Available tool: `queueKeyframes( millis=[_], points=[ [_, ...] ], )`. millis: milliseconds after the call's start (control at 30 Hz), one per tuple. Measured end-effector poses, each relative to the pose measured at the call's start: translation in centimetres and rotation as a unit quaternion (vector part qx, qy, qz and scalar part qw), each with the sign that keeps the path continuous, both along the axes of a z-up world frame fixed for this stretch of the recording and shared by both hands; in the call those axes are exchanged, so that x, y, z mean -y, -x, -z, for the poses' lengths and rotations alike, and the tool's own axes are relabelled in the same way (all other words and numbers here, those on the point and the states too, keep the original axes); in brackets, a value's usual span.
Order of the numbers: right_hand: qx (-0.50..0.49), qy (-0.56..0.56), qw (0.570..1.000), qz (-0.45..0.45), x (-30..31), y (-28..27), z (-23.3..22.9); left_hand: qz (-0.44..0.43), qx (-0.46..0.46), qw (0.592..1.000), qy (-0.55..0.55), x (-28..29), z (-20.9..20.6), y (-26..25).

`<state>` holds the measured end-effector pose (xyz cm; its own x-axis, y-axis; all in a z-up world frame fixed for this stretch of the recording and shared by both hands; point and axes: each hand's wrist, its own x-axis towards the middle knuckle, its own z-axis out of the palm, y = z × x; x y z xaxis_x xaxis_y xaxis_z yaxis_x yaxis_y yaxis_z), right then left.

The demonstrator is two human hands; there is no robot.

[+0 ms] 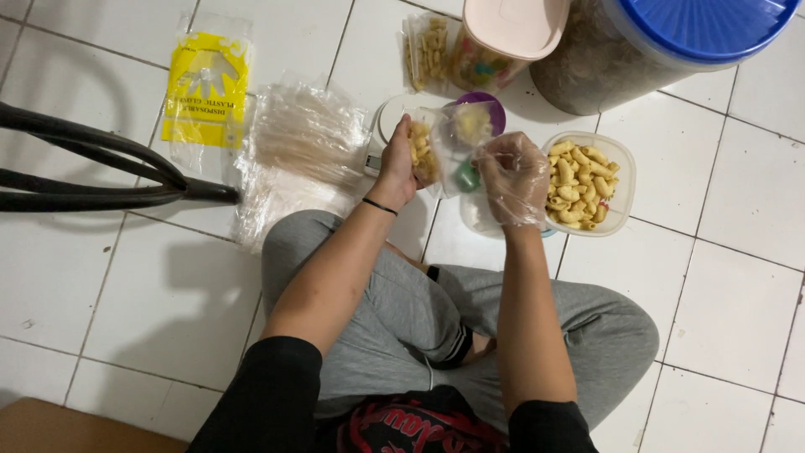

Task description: A person wearing gloves manually fills small plastic bags with snacks from a larger container while sitting on the floor.

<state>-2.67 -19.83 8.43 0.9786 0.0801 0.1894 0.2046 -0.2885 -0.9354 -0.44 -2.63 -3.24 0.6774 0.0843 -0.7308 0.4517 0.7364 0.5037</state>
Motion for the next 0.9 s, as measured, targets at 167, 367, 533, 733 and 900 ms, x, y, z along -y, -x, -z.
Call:
queueKeyframes(
  millis=[167,367,533,733,900],
  points=[
    [0.025,-0.055,0.998,-0.033,0.4,-0.2,-3.4,0.043,0.013,0.999,0.014,0.1,-1.3,0.1],
    [-0.063,-0.098,0.993,-0.015,0.8,-0.2,-5.8,0.064,0.089,0.994,0.022,0.8,-4.0,0.9],
    [-0.101,-0.172,0.98,-0.008,1.4,1.2,-4.5,0.058,0.097,0.993,0.011,0.4,-0.3,0.7],
    [0.097,0.075,0.985,0.118,5.3,1.5,0.9,0.014,0.098,0.993,0.058,-0.3,-1.9,0.5],
    [0.359,0.378,0.848,0.1,8.9,1.0,7.3,-0.007,0.08,0.996,0.034,-0.1,1.3,0.5]
  ],
)
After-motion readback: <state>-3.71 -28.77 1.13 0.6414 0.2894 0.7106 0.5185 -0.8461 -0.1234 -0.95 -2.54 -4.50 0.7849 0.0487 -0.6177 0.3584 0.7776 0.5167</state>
